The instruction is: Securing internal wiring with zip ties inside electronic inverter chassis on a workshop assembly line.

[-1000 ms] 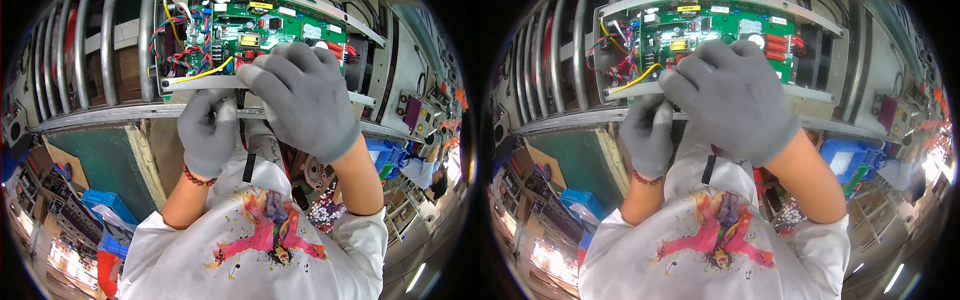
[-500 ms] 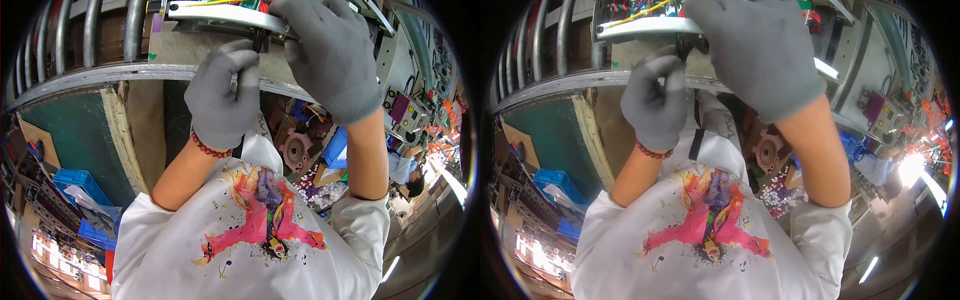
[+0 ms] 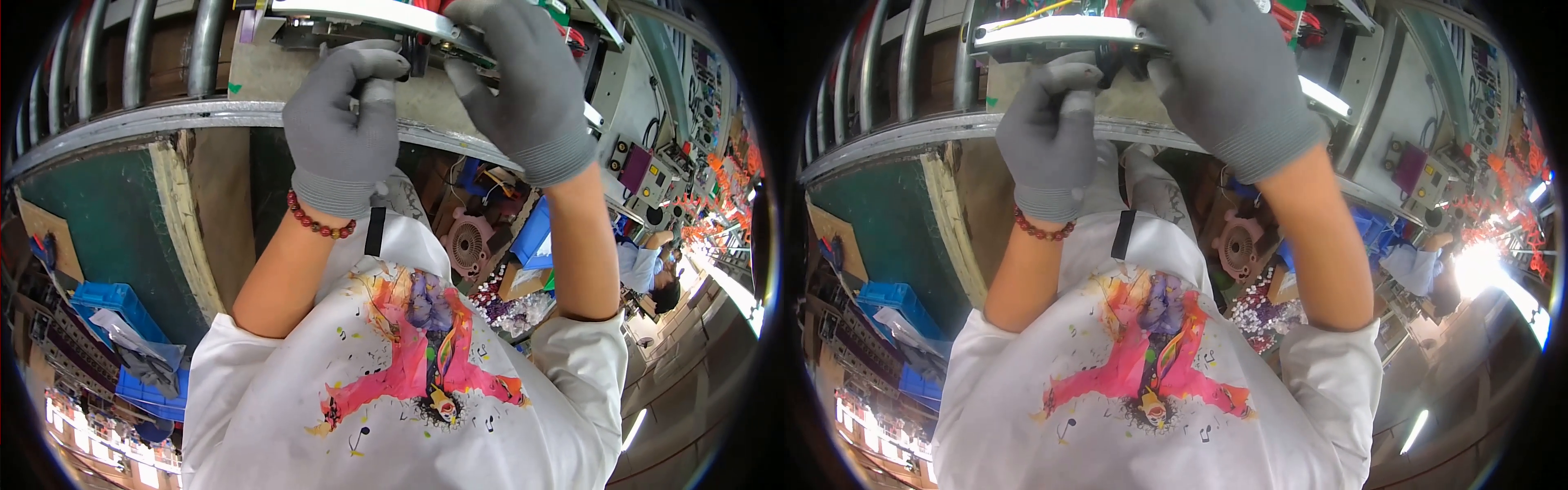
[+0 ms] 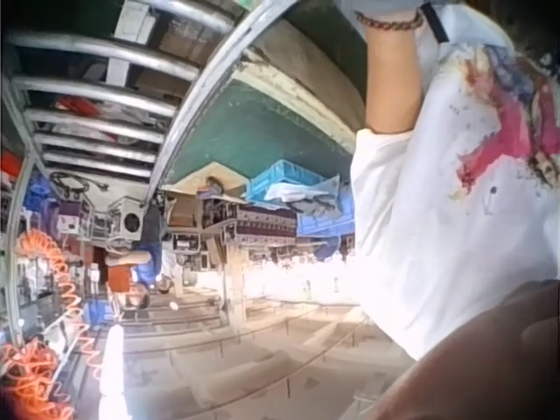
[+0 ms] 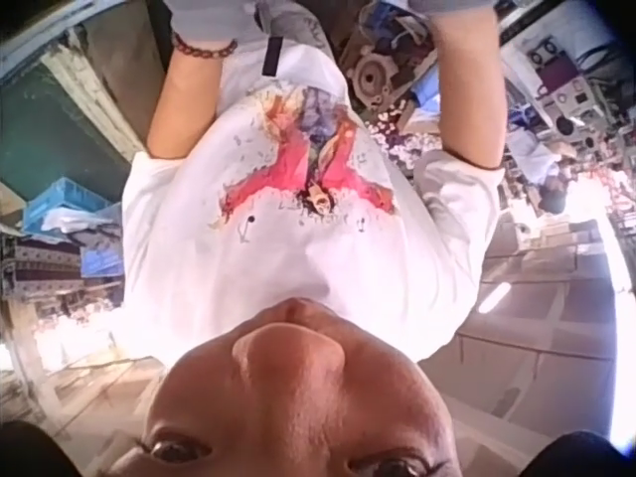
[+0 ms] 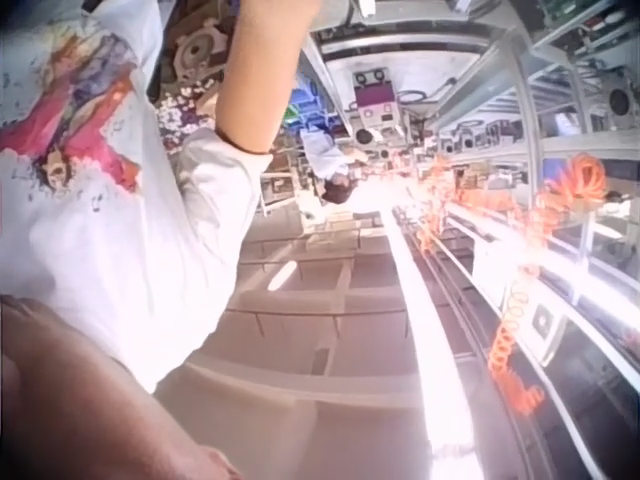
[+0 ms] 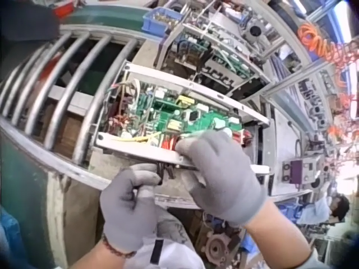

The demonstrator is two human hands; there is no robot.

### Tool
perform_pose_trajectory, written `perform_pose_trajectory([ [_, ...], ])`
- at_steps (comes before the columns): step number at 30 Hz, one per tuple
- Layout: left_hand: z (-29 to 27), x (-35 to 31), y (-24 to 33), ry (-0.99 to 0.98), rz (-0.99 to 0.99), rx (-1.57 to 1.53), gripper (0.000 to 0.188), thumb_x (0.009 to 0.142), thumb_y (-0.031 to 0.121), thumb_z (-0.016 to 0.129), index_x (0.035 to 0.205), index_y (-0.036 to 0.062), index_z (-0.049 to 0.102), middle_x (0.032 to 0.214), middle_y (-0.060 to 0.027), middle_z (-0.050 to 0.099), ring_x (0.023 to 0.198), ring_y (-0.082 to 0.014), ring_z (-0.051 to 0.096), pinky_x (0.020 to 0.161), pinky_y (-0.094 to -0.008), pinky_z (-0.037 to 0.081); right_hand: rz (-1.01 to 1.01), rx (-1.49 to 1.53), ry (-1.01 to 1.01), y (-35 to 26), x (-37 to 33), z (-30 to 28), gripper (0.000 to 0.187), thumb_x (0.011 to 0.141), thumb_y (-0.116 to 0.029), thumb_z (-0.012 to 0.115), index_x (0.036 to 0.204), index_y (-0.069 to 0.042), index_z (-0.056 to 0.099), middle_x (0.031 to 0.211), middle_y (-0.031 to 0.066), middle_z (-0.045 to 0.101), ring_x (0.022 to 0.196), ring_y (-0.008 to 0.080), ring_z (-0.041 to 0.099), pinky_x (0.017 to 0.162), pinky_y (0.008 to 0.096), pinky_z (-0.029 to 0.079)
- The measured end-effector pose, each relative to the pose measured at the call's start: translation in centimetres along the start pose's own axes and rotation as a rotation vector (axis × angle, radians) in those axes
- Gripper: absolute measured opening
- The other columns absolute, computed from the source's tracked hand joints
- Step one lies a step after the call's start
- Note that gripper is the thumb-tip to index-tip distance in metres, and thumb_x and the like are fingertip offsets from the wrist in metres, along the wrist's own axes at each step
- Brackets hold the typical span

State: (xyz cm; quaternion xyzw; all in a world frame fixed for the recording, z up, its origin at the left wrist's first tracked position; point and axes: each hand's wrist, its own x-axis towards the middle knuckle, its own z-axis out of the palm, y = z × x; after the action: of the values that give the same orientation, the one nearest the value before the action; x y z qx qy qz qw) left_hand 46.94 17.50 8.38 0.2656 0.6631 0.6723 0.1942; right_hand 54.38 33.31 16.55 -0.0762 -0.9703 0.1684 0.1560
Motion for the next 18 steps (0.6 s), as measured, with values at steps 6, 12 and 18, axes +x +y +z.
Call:
perform_pose_trajectory([
  [6,-0.4,0.9,0.4,0.03,-0.088,-0.027,0.014,0.088,-0.003,0.056,0.096,-0.0008,0.067,0.094,-0.0106,0.072,0.082,-0.0156,0.068,0.075,-0.0265,0.054,0.1,-0.208,-0.056,-0.6,-0.3,1.1,0.039,0.069,0.0,0.067,0.107,-0.005,0.061,0.097,0.0152,0.06,0.09,0.0334,0.059,0.08,0.042,0.048],
  [12,-1.3,1.6,1.1,0.009,-0.088,0.066,0.011,0.088,-0.001,0.059,0.095,0.0001,0.068,0.089,-0.0086,0.072,0.079,-0.0145,0.067,0.073,-0.0272,0.053,0.039,-0.176,-0.015,0.7,0.0,1.3,0.051,0.07,-0.002,0.068,0.12,-0.008,0.061,0.109,0.0137,0.063,0.095,0.0326,0.06,0.084,0.0427,0.048],
  [18,-0.4,1.8,0.9,0.036,-0.179,0.015,0.007,0.087,0.001,0.066,0.094,0.0016,0.069,0.083,-0.007,0.07,0.074,-0.0131,0.066,0.069,-0.0271,0.053,0.116,-0.263,0.048,0.5,-1.0,2.5,0.054,0.069,0.0,0.069,0.121,-0.012,0.065,0.1,0.0053,0.069,0.091,0.0267,0.061,0.081,0.0393,0.049],
])
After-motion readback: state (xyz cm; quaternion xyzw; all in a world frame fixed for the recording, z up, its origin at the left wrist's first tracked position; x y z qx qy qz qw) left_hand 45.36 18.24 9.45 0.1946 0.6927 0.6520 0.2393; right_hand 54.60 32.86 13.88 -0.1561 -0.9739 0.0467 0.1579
